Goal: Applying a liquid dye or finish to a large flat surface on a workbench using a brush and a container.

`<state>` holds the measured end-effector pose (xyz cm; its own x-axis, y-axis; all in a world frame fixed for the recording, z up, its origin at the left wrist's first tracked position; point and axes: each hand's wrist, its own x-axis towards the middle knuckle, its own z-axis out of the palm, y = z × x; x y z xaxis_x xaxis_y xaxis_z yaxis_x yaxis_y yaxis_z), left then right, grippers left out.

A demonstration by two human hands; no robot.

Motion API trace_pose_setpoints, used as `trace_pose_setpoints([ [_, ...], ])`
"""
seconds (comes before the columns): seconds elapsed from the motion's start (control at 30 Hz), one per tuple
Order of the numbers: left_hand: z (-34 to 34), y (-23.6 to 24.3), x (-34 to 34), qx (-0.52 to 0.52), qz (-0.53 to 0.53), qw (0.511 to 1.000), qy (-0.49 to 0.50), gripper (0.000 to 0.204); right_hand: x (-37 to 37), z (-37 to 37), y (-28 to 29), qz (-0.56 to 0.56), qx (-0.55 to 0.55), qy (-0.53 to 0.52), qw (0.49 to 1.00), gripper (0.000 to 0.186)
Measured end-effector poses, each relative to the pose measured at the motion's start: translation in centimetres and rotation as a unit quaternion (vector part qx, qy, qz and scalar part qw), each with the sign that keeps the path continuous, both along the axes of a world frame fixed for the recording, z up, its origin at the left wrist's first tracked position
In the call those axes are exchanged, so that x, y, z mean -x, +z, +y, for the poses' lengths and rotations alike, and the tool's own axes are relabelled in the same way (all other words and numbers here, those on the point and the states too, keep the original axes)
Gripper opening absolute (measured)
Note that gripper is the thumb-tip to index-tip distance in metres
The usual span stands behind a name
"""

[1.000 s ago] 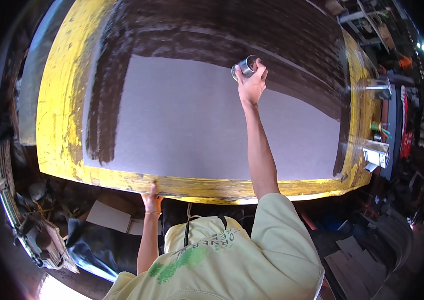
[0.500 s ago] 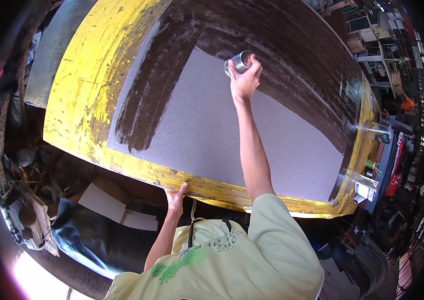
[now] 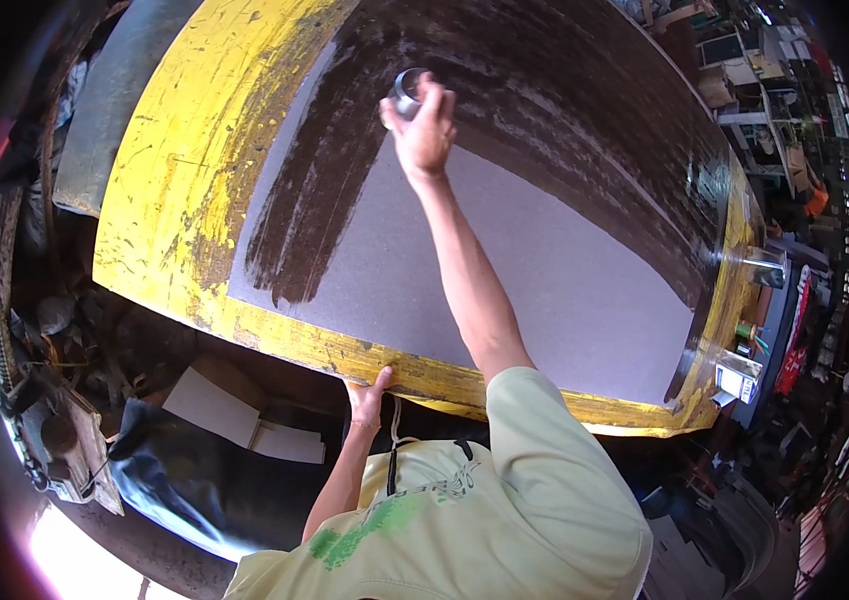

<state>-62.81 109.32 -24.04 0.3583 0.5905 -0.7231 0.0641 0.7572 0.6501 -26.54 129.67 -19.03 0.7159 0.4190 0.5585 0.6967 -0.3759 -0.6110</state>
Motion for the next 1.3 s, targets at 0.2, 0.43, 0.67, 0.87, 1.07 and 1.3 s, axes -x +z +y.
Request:
trace_pose_setpoints([
  [0.2,0.1,0.2,0.2,0.007,0.01,1.0,-0.009,0.075,2.2,-3.5,-0.6,0.004,-0.013,0.132,0.991,0.065],
  [0.43,-0.2,0.0,0.4,0.005,0.047,0.998,-0.039,0.08,-2.0,-11.5,-0.9,-0.005,-0.007,0.101,0.995,0.074],
  [0.67,-0.2,-1.1,1.2,0.034,0.031,0.998,-0.038,0.07,-5.5,-20.4,-0.5,0.052,-0.029,0.054,0.997,0.066],
  [0.87,-0.1,-1.2,1.4,0.038,0.015,0.998,-0.037,0.071,-8.6,-28.7,-0.5,0.047,-0.019,0.04,0.998,0.065],
  [1.07,0.6,-2.2,2.6,0.073,-0.015,0.997,-0.036,0.076,-11.3,-37.7,-0.3,0.065,-0.02,0.015,0.998,0.063],
  [1.3,1.6,-3.1,3.9,0.064,-0.035,0.992,-0.099,0.076,-14.7,-48.8,-0.4,0.049,-0.007,-0.055,0.997,0.061],
])
